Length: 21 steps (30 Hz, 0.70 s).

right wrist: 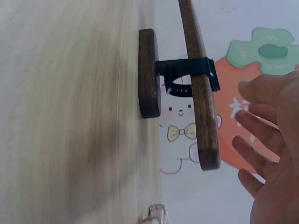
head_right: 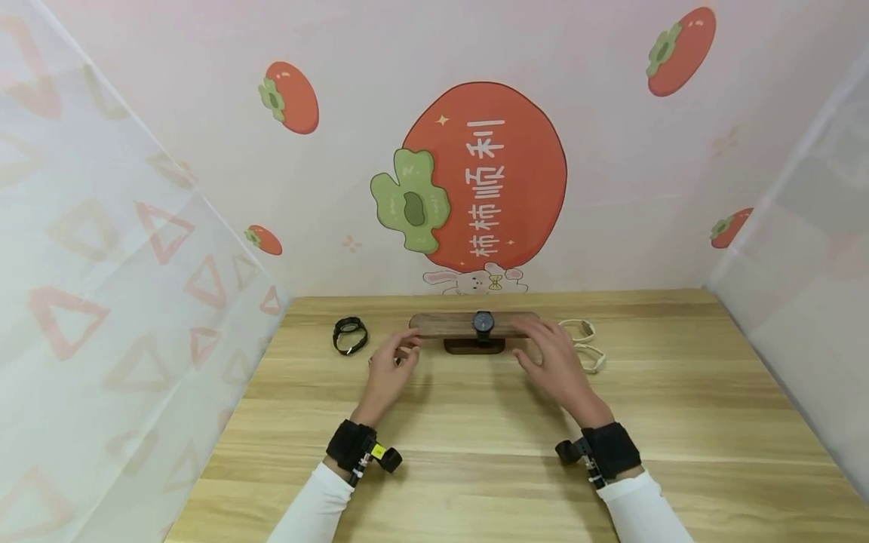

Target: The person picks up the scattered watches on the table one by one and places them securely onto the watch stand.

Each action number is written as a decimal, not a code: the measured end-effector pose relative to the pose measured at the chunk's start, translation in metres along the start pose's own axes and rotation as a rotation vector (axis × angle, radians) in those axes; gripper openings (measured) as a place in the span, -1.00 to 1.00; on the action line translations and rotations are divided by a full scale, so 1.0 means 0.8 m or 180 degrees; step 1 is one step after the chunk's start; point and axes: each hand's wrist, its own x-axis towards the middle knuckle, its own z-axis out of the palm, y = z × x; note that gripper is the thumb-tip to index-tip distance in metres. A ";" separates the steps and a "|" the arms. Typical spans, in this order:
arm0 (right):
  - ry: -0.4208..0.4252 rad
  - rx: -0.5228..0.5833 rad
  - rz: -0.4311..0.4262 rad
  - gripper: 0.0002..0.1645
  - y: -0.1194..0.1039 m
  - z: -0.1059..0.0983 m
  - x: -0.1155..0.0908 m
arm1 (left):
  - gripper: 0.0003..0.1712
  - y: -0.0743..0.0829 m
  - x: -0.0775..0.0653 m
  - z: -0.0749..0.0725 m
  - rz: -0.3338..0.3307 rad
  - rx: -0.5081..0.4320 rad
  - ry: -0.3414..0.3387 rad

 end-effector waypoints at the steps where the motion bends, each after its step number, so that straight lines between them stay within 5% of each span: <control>1: -0.0002 -0.0003 0.0034 -0.39 0.000 -0.002 -0.003 | -0.60 0.001 -0.002 0.001 0.0000 -0.0011 -0.0027; 14: 0.0026 -0.0134 0.0388 -0.55 0.021 -0.027 -0.031 | -0.71 -0.004 -0.017 0.027 -0.0190 -0.0585 -0.0172; 21: 0.0139 -0.0127 0.0361 -0.51 0.035 -0.031 -0.040 | -0.68 -0.013 -0.025 0.043 -0.0377 -0.0901 -0.0194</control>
